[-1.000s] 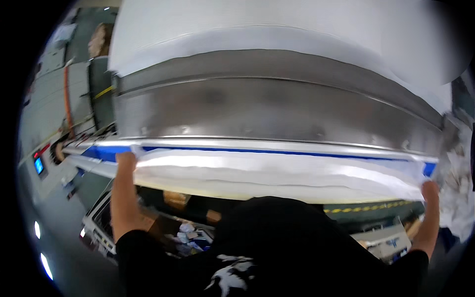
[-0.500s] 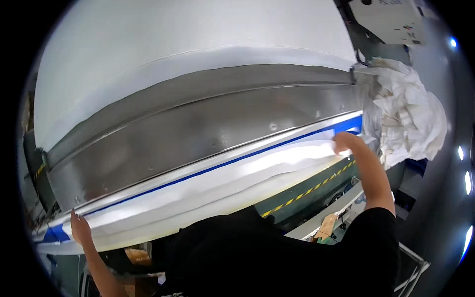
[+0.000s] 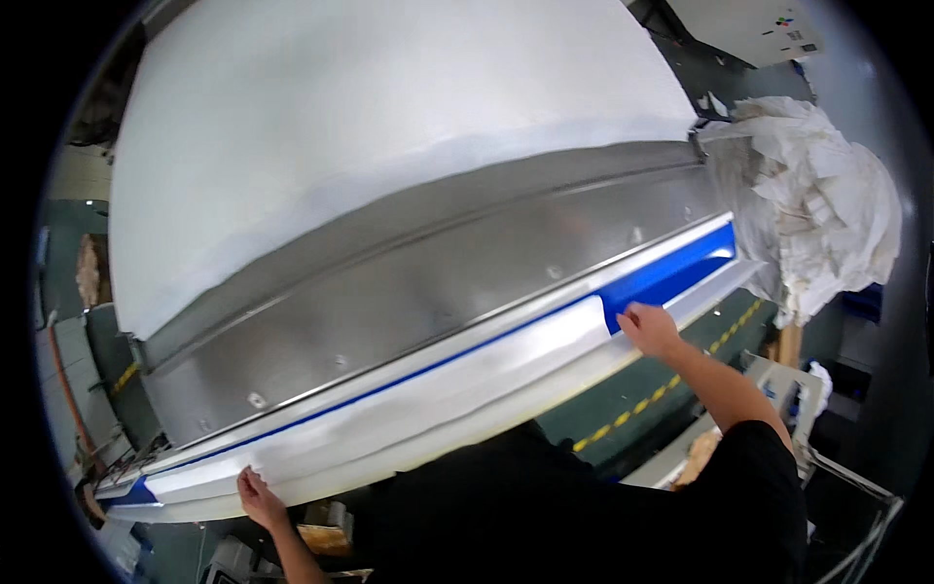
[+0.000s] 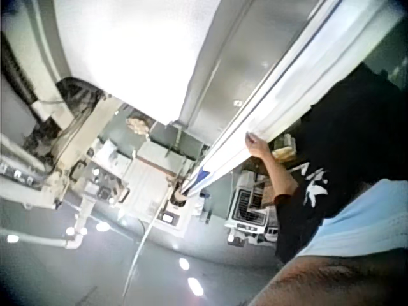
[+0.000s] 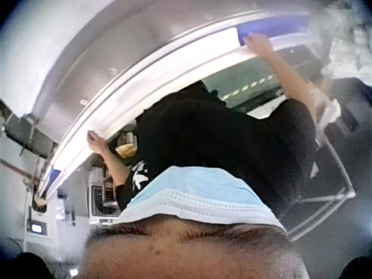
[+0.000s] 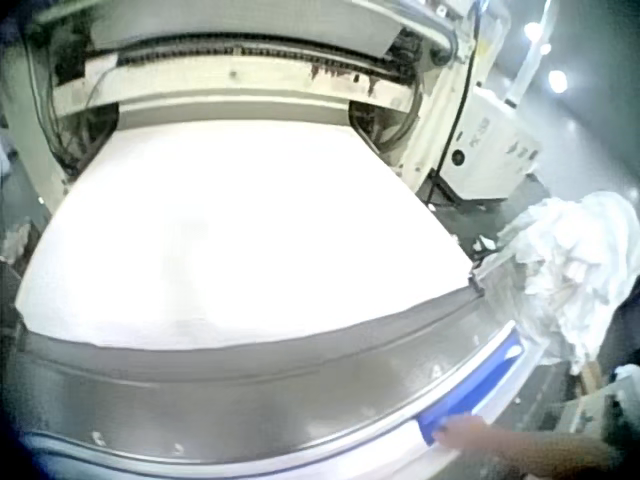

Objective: The person repeatedly picks up individual white paper sheets from a stack and places them onto a flatbed machine. They smooth each sheet into position and occasionally press a button on the machine's control panel.

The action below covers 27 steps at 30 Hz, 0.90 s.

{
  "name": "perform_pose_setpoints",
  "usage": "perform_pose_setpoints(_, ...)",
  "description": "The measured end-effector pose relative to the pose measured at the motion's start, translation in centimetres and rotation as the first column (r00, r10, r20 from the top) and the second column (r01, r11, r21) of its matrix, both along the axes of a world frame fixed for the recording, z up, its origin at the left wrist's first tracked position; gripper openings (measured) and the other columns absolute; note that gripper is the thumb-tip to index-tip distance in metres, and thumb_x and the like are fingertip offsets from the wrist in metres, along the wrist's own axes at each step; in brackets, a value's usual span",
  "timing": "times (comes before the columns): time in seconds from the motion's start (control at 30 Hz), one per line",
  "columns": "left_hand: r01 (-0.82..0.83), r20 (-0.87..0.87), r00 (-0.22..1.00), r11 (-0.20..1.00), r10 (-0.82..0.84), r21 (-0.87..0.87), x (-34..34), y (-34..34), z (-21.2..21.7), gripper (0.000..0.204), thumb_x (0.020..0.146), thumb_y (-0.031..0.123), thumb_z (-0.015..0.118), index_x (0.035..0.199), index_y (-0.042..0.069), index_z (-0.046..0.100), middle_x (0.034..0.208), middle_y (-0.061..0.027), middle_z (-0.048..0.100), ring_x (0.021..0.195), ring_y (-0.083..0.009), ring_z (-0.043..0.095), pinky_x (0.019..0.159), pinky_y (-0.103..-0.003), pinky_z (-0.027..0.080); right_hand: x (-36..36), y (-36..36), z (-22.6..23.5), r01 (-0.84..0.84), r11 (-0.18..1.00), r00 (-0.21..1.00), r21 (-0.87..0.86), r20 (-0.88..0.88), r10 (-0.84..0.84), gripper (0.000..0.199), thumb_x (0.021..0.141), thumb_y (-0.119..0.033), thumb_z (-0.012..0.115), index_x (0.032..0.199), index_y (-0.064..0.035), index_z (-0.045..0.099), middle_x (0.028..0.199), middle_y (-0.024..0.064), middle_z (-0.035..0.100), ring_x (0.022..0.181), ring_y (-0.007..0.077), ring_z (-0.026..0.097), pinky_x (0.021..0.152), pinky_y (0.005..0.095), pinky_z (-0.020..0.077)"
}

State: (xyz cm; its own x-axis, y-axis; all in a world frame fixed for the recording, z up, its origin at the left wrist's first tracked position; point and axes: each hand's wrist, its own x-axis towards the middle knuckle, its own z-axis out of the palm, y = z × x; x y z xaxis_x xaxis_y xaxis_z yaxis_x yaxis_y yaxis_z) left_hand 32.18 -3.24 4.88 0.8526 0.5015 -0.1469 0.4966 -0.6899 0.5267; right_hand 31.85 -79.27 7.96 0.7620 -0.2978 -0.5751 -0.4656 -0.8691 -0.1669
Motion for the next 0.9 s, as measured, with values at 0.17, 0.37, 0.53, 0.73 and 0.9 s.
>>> perform_pose_setpoints(0.17, 0.027, 0.070, 0.997, 0.974, -0.044, 0.225, 1.4, -2.1, 1.3, 0.020, 0.088, 0.019, 0.053, 0.082, 0.003, 0.063, 0.063, -0.0079, 0.059, 0.057, -0.0163, 0.055, 0.054, -0.032, 0.043, -0.3, 2.2, 0.4, 0.256, 0.965, 0.923, -0.060, 0.312, -0.226, 0.031, 0.084, -0.031, 0.057, 0.067, -0.0046, 0.054, 0.064, 0.0170, 0.056, 0.063, 0.0384, 0.055, 0.056, 0.0463, 0.0410)
perform_pose_setpoints(0.37, 0.058, 0.079, 0.993, 0.960, -0.083, 0.275, 0.8, 0.2, 0.2, 0.021, 0.081, 0.026, 0.057, 0.077, 0.007, 0.066, 0.062, -0.0126, 0.061, 0.056, -0.0270, 0.058, 0.055, -0.038, 0.045, -0.3, 2.4, 0.4, 0.172, 0.983, 0.937, -0.063, 0.319, -0.144, 0.028, 0.082, -0.026, 0.058, 0.067, -0.0031, 0.055, 0.065, 0.0181, 0.058, 0.063, 0.0394, 0.055, 0.057, 0.0474, 0.0415)
perform_pose_setpoints(0.53, 0.071, 0.002, 0.997, 0.946, -0.076, 0.316, 1.1, 0.2, -1.0, 0.022, 0.080, 0.028, 0.058, 0.078, 0.008, 0.066, 0.065, -0.0124, 0.063, 0.061, -0.0309, 0.061, 0.059, -0.041, 0.047, -1.1, 1.6, -0.6, 0.192, 0.980, 0.897, -0.054, 0.416, -0.153, 0.029, 0.082, -0.024, 0.057, 0.064, -0.0012, 0.054, 0.062, 0.0192, 0.057, 0.060, 0.0388, 0.056, 0.054, 0.0460, 0.0416)
perform_pose_setpoints(0.73, 0.093, -0.060, 0.995, 0.919, -0.076, 0.382, 1.2, -0.1, -2.0, 0.020, 0.079, 0.027, 0.057, 0.078, 0.009, 0.067, 0.071, -0.0126, 0.066, 0.067, -0.0328, 0.063, 0.064, -0.042, 0.049, -1.2, 1.3, -1.1, 0.216, 0.970, 0.862, -0.108, 0.487, -0.137, 0.028, 0.081, -0.024, 0.057, 0.065, -0.0013, 0.056, 0.063, 0.0189, 0.059, 0.061, 0.0386, 0.057, 0.056, 0.0463, 0.0439)
perform_pose_setpoints(0.9, 0.077, -0.124, 0.992, 0.925, -0.032, 0.373, 1.6, -1.1, 0.0, 0.025, 0.079, 0.031, 0.055, 0.078, 0.009, 0.068, 0.074, -0.0137, 0.066, 0.073, -0.0347, 0.063, 0.067, -0.044, 0.050, -1.0, 1.3, -2.2, 0.211, 0.974, 0.834, -0.084, 0.535, -0.135, 0.028, 0.081, -0.025, 0.057, 0.066, -0.0015, 0.057, 0.066, 0.0190, 0.060, 0.063, 0.0386, 0.059, 0.059, 0.0466, 0.0454)
